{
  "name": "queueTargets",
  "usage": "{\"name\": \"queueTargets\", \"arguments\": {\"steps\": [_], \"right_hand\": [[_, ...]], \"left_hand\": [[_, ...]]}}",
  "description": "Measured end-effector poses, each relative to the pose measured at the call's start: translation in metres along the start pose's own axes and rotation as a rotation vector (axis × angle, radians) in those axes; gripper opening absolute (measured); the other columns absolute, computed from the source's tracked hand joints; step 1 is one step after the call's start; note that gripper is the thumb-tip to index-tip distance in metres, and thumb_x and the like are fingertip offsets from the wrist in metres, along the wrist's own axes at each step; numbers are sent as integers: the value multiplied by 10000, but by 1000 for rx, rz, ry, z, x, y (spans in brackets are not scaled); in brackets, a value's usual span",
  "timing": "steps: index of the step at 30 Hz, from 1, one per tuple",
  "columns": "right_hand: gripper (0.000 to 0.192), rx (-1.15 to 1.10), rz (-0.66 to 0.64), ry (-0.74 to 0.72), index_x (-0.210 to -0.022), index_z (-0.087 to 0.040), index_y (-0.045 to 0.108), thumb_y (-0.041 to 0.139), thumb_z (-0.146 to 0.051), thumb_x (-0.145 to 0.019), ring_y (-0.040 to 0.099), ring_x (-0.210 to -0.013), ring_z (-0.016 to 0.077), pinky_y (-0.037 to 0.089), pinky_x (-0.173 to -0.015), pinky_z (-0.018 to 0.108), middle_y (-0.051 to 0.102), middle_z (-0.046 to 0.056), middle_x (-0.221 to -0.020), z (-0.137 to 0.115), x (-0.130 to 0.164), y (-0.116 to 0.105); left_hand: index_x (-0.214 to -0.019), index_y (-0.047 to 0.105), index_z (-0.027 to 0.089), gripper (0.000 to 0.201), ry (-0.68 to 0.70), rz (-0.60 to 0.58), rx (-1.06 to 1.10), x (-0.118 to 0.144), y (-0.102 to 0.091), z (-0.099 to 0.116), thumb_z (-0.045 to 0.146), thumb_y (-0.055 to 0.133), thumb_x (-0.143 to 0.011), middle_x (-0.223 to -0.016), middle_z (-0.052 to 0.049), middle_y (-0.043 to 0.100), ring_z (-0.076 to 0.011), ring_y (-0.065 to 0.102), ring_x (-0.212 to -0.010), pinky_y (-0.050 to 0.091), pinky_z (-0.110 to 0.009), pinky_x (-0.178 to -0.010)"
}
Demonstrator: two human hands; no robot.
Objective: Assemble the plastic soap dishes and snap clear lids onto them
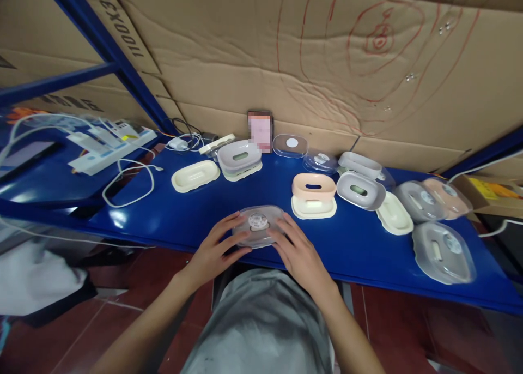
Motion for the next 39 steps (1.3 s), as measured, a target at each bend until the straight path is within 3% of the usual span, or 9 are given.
{"name": "queueTargets", "arguments": {"steps": [7, 14, 21, 24, 27, 33, 36, 39], "right_hand": [[663, -26, -56, -14, -1674, -320, 385, 419, -41, -1073, 321, -1638, 259, 479, -1272, 541, 455, 63, -1705, 0, -1, 3], [633, 55, -93, 44, -1687, -333, 360, 451, -116, -1100, 208, -1668, 286, 438, -1276, 583, 354, 76, -1759, -2, -8, 5], [644, 97, -88, 10, -1699, -354, 337, 489, -169, -1101, 310, -1641, 287, 470, -1258, 547, 373, 80, -1750, -1, -8, 7], [653, 114, -74, 9, -1712, -347, 302, 499, -208, -1105, 383, -1613, 286, 478, -1252, 545, 390, 91, -1742, -2, -7, 2], [626, 159, -13, 74, -1706, -326, 316, 498, -257, -1110, 437, -1582, 292, 457, -1252, 565, 449, 104, -1708, 7, -3, -7], [476, 410, 89, 275, -1576, -243, 520, 525, -317, -1106, 546, -1469, 381, 414, -1174, 632, 613, 153, -1564, 33, 7, -13], [441, 348, -14, 196, -1560, -265, 532, 494, -285, -1120, 595, -1416, 316, 418, -1150, 548, 652, 113, -1531, 23, 5, -12], [435, 258, -42, 124, -1563, -271, 515, 461, -262, -1131, 574, -1448, 265, 416, -1148, 484, 612, 93, -1580, 18, -1, -20]], "left_hand": [[-1434, 622, 299, 536, 10, 89, -65, 2, 0, 1, 309, 831, -941, -1325, -110, 707, -314, 665, -1318, 600, -507, -1101], [-1331, 630, 259, 371, -165, 42, 36, -1, -1, -3, 289, 762, -985, -1588, -163, 483, -331, 557, -1465, 582, -529, -1141], [-1356, 619, 264, 436, -197, -41, 24, -3, -1, -3, 309, 789, -956, -1593, -156, 493, -345, 557, -1473, 568, -520, -1162], [-1335, 616, 269, 403, -237, -64, -7, 2, -13, -4, 312, 767, -964, -1572, -138, 510, -328, 581, -1450, 585, -485, -1141], [-1321, 599, 270, 368, -313, -29, -88, 18, -39, -16, 341, 726, -983, -1563, -127, 519, -323, 611, -1413, 592, -493, -1123], [-1357, 551, 227, 426, -444, 95, -235, 56, -90, -56, 408, 693, -997, -1600, -175, 506, -400, 528, -1487, 481, -631, -1201], [-1426, 533, 240, 479, -433, 176, -336, 60, -96, -62, 328, 710, -990, -1658, -185, 447, -436, 436, -1553, 393, -702, -1243], [-1446, 555, 288, 530, -336, 269, -438, 49, -83, -44, 205, 737, -955, -1691, -145, 410, -455, 388, -1577, 348, -740, -1254]]}}
Point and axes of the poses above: each hand's wrist, its own x-axis away from the middle knuckle, its own y-axis out of the palm, z = x × y, the point moved 2 cm from there along -x, towards the middle knuckle
